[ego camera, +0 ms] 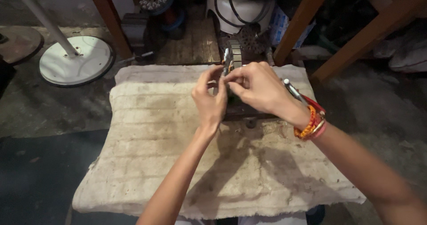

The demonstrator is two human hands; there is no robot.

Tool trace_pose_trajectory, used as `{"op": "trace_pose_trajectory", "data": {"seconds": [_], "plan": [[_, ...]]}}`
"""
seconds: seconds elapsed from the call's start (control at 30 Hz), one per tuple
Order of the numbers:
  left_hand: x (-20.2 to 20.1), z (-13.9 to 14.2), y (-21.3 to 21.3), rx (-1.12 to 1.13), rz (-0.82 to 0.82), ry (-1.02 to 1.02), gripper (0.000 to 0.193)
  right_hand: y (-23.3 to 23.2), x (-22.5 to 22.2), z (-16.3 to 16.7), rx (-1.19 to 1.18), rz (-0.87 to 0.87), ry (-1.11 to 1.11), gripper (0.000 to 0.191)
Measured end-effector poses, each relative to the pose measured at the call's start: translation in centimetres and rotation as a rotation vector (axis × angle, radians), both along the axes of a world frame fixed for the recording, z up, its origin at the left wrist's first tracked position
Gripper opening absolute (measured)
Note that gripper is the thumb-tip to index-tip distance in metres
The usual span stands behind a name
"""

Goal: The person works on an electric motor armature held in a bench vise, winding and pressing copper wire around the armature slots by hand. They rotate the armature between passes and adjust the wire turns with both hands, occasionally using a small rod to help seat the windings.

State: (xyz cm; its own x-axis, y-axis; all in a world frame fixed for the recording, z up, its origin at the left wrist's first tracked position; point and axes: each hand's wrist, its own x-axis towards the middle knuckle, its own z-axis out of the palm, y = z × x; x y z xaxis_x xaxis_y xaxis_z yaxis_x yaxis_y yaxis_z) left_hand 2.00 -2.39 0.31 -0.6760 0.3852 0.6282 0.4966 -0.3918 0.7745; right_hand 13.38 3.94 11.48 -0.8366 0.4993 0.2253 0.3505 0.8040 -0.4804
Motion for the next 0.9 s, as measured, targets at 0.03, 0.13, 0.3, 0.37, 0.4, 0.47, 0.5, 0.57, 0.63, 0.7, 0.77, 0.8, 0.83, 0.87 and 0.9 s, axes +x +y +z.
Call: {"op": "trace_pose_trajectory", "data": {"seconds": [0.03,0.13,0.3,0.37,0.4,0.47,0.5,0.57,0.63,0.7,0.77,0.8,0.83,0.87,0.9], "plan": [[-0.2,-0.2,0.1,-0.013,-0.019,-0.049,0.025,0.4,-0.3,0.0,0.04,0.013,0.006,0.025],[-0.8,-0.3,0.3,-0.047,-0.056,-0.146,0.021,2.0,-1.0,0.0,0.168,0.056,0.06,0.021],[-1.8,0.4,1.4,-0.135,-0.093,-0.183,0.019,5.1,-0.2,0.5,0.155,0.011,0.14,0.021],[-2.1,0.5,1.8,-0.157,-0.098,-0.18,0.02,5.6,0.2,-0.3,0.073,-0.013,0.214,0.018],[-2.3,0.5,2.0,-0.167,-0.099,-0.178,0.02,5.8,0.4,-0.8,0.033,-0.024,0.252,0.017],[-3.0,0.3,2.2,-0.179,-0.153,-0.203,0.022,6.4,0.9,-2.0,-0.078,-0.073,0.283,0.014],[-3.5,0.2,2.2,-0.186,-0.181,-0.214,0.023,6.8,1.1,-2.7,-0.134,-0.099,0.301,0.013],[-4.7,0.0,2.5,-0.208,-0.216,-0.203,0.025,7.6,1.4,-4.1,-0.137,-0.105,0.33,0.013],[-5.1,-0.2,2.3,-0.211,-0.248,-0.192,0.027,8.1,1.8,-5.5,-0.174,-0.103,0.34,0.015],[-5.3,-0.6,2.0,-0.19,-0.279,-0.177,0.027,8.2,2.0,-6.8,-0.24,-0.094,0.334,0.019],[-4.8,-0.5,1.4,-0.233,-0.242,-0.208,0.025,7.4,2.5,-7.9,-0.216,-0.164,0.31,0.019],[-4.5,-0.4,1.0,-0.256,-0.225,-0.224,0.024,6.7,2.7,-8.3,-0.204,-0.2,0.297,0.019],[-4.2,-0.2,0.5,-0.251,-0.218,-0.204,0.024,6.0,3.0,-8.6,-0.165,-0.185,0.328,0.019],[-3.9,0.0,0.0,-0.246,-0.21,-0.184,0.024,5.3,3.3,-8.6,-0.125,-0.169,0.358,0.02],[-3.6,0.3,-0.5,-0.24,-0.2,-0.163,0.024,4.7,3.4,-8.4,-0.085,-0.151,0.389,0.02]]}}
